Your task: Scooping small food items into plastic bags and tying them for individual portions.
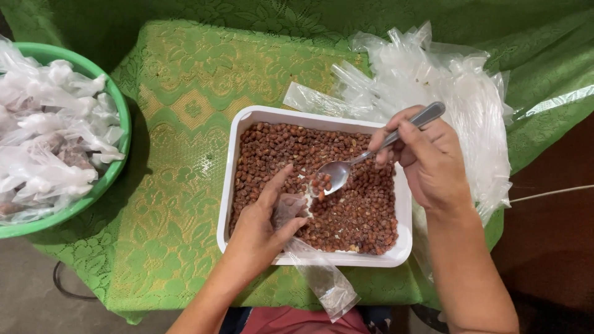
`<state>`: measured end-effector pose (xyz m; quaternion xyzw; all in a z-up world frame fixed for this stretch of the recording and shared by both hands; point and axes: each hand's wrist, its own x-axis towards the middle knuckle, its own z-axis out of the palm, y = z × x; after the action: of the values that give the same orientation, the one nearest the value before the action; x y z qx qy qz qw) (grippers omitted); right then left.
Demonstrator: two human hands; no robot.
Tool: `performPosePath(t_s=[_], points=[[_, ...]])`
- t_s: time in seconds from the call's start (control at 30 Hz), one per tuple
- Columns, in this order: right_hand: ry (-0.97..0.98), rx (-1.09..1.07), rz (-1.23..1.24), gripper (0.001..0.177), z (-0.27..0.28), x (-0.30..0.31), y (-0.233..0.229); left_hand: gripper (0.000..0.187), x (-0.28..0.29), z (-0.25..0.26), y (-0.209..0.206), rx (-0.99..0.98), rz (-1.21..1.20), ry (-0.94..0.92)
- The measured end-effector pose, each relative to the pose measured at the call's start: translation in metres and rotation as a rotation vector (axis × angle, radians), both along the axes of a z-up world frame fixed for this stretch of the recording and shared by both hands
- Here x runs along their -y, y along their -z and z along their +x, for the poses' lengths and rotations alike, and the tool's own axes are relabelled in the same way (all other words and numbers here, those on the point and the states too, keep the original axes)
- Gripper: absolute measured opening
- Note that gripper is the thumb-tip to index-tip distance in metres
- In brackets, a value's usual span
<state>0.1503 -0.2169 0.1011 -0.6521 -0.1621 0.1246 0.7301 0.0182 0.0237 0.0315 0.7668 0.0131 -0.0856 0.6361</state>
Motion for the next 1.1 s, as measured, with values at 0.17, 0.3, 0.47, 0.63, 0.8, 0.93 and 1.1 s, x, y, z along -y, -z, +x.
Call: performPosePath(t_s=[0.17,0.3,0.47,0.63,0.8,0.93,1.1], points=[[-0.193,0.319,-0.074,0.02,-0.012,-0.022,-0.004,0.092,0.0,0.002,-0.008,-0.058,0.061,-0.028],[-0.317,0.444,-0.054,0.018,-0.027,-0.021,-0.006,0.095,-0.001,0.001,-0.011,-0.103,0.085,-0.007],[-0.123,0.352,-0.351,0.017,-0.015,0.005,-0.001,0.092,-0.001,-0.001,-0.002,-0.035,0.034,-0.008],[0.047,0.048,-0.742,0.028,-0.013,0.004,0.016,0.089,0.0,0.0,-0.003,-0.057,-0.064,-0.028],[-0.073,0.748,-0.707,0.038,-0.055,-0.04,0.014,0.089,0.002,-0.001,0.0,-0.003,0.035,-0.036],[-0.334,0.627,-0.715,0.02,-0.066,-0.064,0.025,0.086,0.003,-0.007,-0.004,0.036,0.094,-0.022],[-0.216,0.602,-0.56,0.014,-0.055,-0.054,-0.021,0.094,0.0,-0.018,0.009,0.441,0.31,-0.13]])
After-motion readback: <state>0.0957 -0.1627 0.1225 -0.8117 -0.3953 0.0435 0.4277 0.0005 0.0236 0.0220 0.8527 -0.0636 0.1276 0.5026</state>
